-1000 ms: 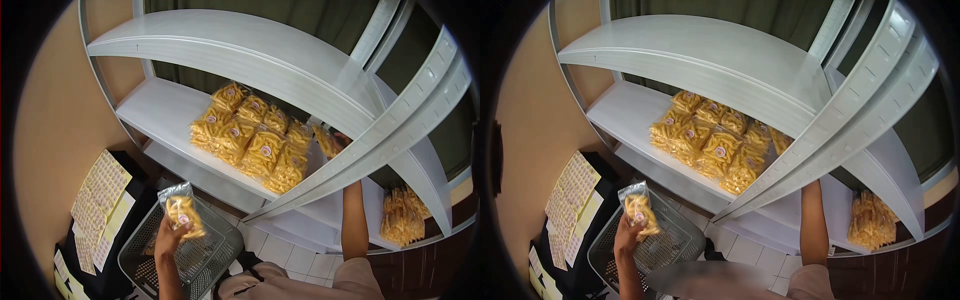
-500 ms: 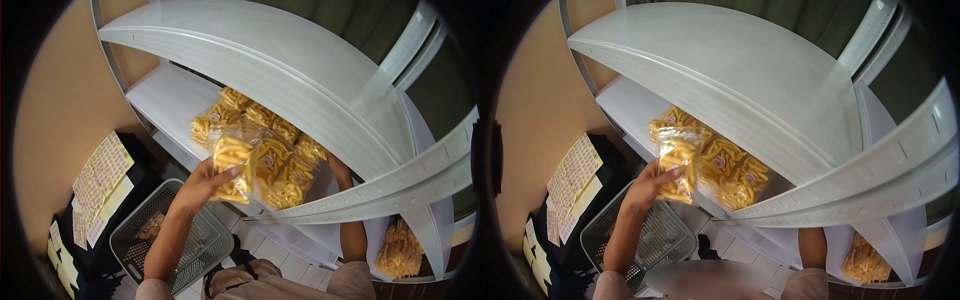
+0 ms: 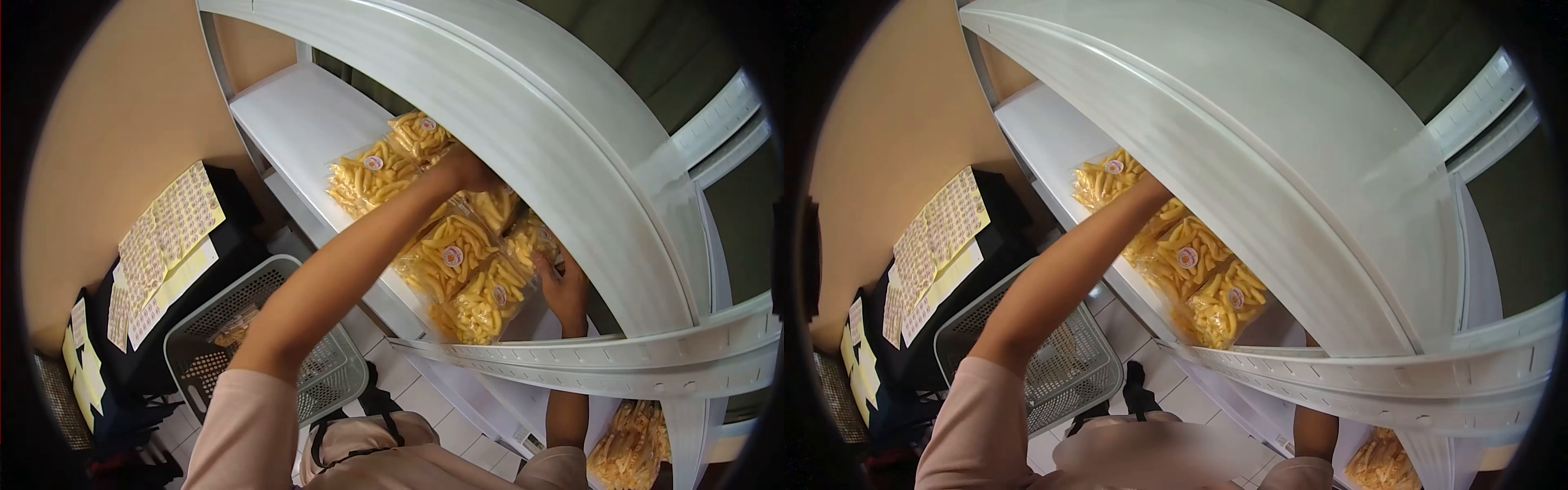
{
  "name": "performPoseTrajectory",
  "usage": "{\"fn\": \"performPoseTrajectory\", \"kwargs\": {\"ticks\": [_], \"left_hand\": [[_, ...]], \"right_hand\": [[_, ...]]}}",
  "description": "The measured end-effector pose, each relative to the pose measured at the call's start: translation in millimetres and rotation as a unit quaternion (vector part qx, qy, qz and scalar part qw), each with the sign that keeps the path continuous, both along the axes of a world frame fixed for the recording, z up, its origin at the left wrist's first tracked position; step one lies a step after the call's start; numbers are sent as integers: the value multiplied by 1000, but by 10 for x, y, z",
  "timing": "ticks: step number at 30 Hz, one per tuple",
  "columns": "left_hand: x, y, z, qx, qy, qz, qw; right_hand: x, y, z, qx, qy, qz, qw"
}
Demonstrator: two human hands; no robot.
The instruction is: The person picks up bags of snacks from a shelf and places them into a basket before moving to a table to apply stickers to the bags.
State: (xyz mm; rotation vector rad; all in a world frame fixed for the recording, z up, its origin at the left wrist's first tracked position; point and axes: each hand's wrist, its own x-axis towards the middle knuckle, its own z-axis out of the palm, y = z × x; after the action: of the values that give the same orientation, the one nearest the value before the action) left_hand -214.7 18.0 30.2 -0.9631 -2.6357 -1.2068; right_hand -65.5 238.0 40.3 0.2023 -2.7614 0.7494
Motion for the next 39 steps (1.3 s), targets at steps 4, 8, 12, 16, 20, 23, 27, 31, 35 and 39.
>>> {"fn": "performPoseTrajectory", "kwargs": {"ticks": [4,8,12,16,20,23,27,31,35,39], "left_hand": [[-243,327,-180,-105,69,16,992],[-86,451,-59,-147,30,81,985],[77,519,44,-180,-15,147,972],[-42,581,-367,-2,58,88,994],[-238,810,-554,-10,120,65,991],[-73,731,-491,-137,146,116,973],[19,694,-397,-172,103,94,975],[125,625,-262,-114,126,101,980],[821,218,-13,113,114,123,979],[2023,-637,5,405,90,87,906]], "right_hand": [[-2,-93,-11,17,44,44,998],[-89,3,-117,48,98,107,988],[-135,206,-328,-55,92,119,987],[-82,155,-288,122,144,79,979],[-28,59,-169,48,69,65,994],[23,7,-43,53,14,18,998],[-61,276,-274,46,133,39,989],[86,624,-292,-134,84,-41,987],[240,702,-447,-130,99,16,986],[1330,-31,-59,-402,288,-221,841]]}}
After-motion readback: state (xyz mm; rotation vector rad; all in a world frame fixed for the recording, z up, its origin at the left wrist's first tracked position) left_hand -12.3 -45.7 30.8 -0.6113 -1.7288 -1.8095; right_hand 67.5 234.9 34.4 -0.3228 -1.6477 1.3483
